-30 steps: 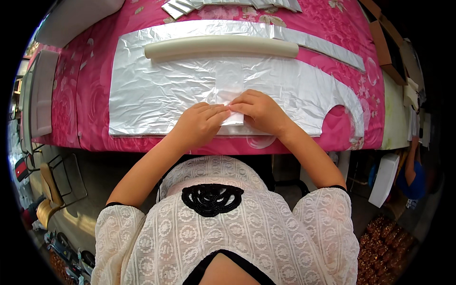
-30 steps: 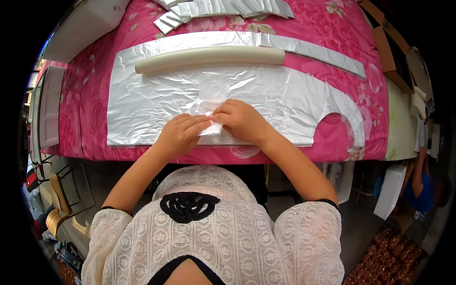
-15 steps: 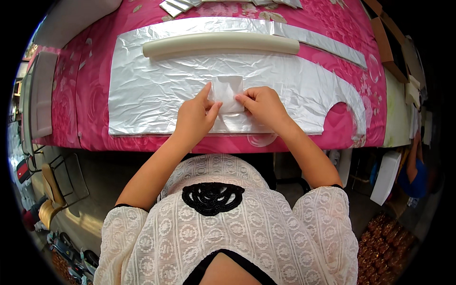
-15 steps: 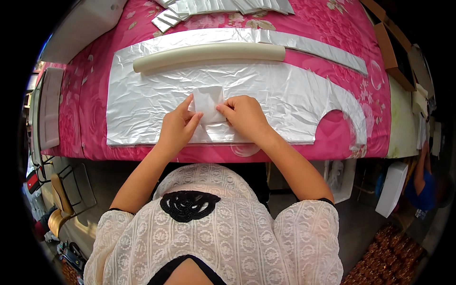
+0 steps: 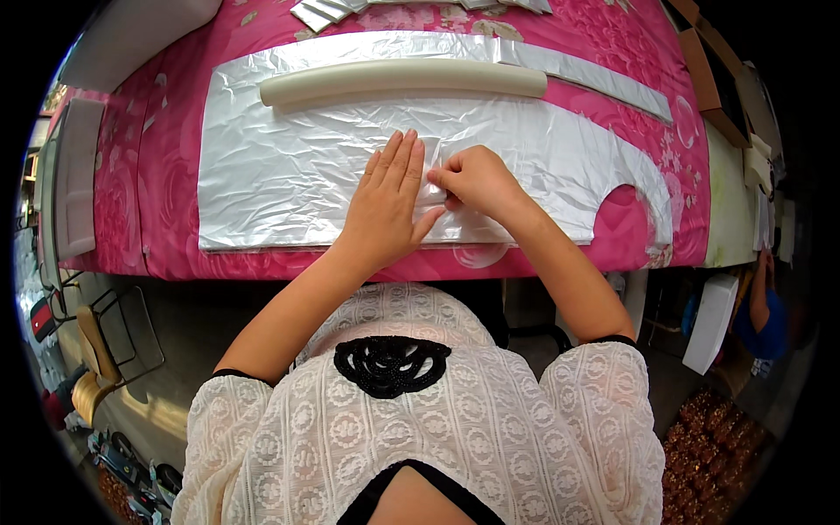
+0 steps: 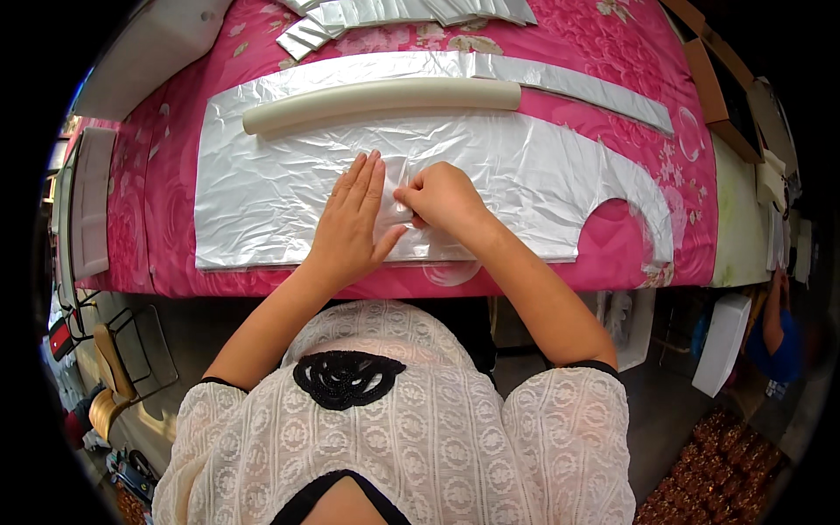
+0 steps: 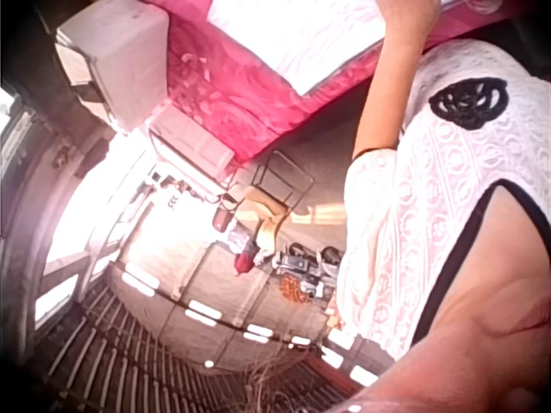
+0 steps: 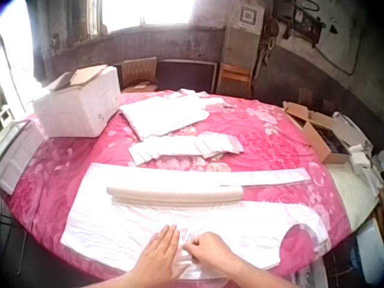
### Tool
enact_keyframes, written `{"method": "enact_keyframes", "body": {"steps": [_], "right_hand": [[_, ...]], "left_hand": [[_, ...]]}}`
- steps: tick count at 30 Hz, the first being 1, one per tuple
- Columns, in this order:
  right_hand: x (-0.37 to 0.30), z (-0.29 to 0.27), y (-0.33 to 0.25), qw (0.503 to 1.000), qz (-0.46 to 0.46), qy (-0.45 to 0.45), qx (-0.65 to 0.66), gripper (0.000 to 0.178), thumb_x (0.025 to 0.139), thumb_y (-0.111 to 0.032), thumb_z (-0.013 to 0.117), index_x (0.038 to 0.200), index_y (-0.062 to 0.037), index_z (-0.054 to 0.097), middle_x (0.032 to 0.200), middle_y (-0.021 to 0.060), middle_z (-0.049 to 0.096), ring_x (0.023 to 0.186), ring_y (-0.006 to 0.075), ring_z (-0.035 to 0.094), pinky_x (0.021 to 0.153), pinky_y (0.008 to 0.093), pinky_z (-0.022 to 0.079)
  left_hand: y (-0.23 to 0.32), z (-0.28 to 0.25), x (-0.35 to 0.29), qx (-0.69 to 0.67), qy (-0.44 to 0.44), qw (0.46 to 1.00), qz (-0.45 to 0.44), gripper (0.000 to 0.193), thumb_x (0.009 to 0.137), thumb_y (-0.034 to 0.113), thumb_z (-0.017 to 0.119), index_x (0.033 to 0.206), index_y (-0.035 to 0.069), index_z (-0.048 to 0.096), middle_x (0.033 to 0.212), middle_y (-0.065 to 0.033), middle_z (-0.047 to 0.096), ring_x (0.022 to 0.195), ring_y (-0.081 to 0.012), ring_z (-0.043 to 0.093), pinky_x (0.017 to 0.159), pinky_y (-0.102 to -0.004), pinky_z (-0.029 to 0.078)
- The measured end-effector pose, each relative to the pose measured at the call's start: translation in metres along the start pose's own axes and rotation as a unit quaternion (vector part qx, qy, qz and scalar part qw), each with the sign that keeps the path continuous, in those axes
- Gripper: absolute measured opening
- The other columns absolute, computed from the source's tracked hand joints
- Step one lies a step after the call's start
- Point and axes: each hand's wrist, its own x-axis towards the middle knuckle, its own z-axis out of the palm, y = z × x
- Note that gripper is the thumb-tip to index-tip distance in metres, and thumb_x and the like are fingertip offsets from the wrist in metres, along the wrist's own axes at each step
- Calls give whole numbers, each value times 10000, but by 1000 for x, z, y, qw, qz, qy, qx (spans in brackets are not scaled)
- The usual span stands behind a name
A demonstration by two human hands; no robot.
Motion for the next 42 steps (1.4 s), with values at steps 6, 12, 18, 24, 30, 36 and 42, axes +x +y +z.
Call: {"method": "enact_keyframes", "body": {"steps": [6,12,18,24,30,36,42], "right_hand": [[-9,1,-2,995,-52,25,-79,247,747,-239,678,677,-3,655,575,91,629,553,203,628,562,311,493],[-32,-11,-12,904,-110,127,-393,330,690,-260,740,894,-22,639,818,107,656,811,280,617,735,371,490],[19,30,1,828,-429,165,-321,611,820,-378,613,1293,-23,462,1340,192,437,1268,329,375,1054,418,285],[-17,126,-14,897,-378,35,-229,632,916,-400,442,1419,-53,281,1491,220,165,1396,346,123,1126,458,82],[-40,128,-33,833,-505,-41,-223,316,870,-227,538,1121,-35,540,1439,209,289,1384,345,178,1115,471,149],[-2,15,-28,814,-549,64,-178,93,758,-106,675,788,-80,591,1136,70,583,1219,284,431,1012,443,339],[128,-171,-1,882,-295,326,169,160,851,-151,602,901,-4,643,826,90,661,711,153,607,672,280,471]], "left_hand": [[6,16,-6,21,-93,995,-35,938,823,570,503,1403,-90,173,1491,-235,138,1404,-337,96,1128,-451,92],[4,9,-17,-85,-24,995,-41,809,840,421,561,1392,-68,230,1463,-238,214,1371,-318,201,1101,-423,188],[-1,-36,-102,-591,-164,716,-333,234,932,109,501,1082,-21,625,1043,-101,656,898,-150,634,771,-269,510],[-6,-48,-151,-630,-135,535,-547,379,918,190,562,1204,-53,510,1091,-132,625,932,-162,626,760,-240,501],[-13,-68,-132,-355,-218,807,-417,130,826,105,617,857,-4,680,724,-100,671,645,-138,640,612,-292,504],[-5,-98,-82,-248,-28,936,-249,262,748,73,696,1005,39,663,952,-117,678,836,-227,659,727,-303,508],[-15,-90,-75,-322,-27,913,-250,324,755,54,687,1075,38,637,1015,-127,660,923,-218,639,785,-297,494]]}}
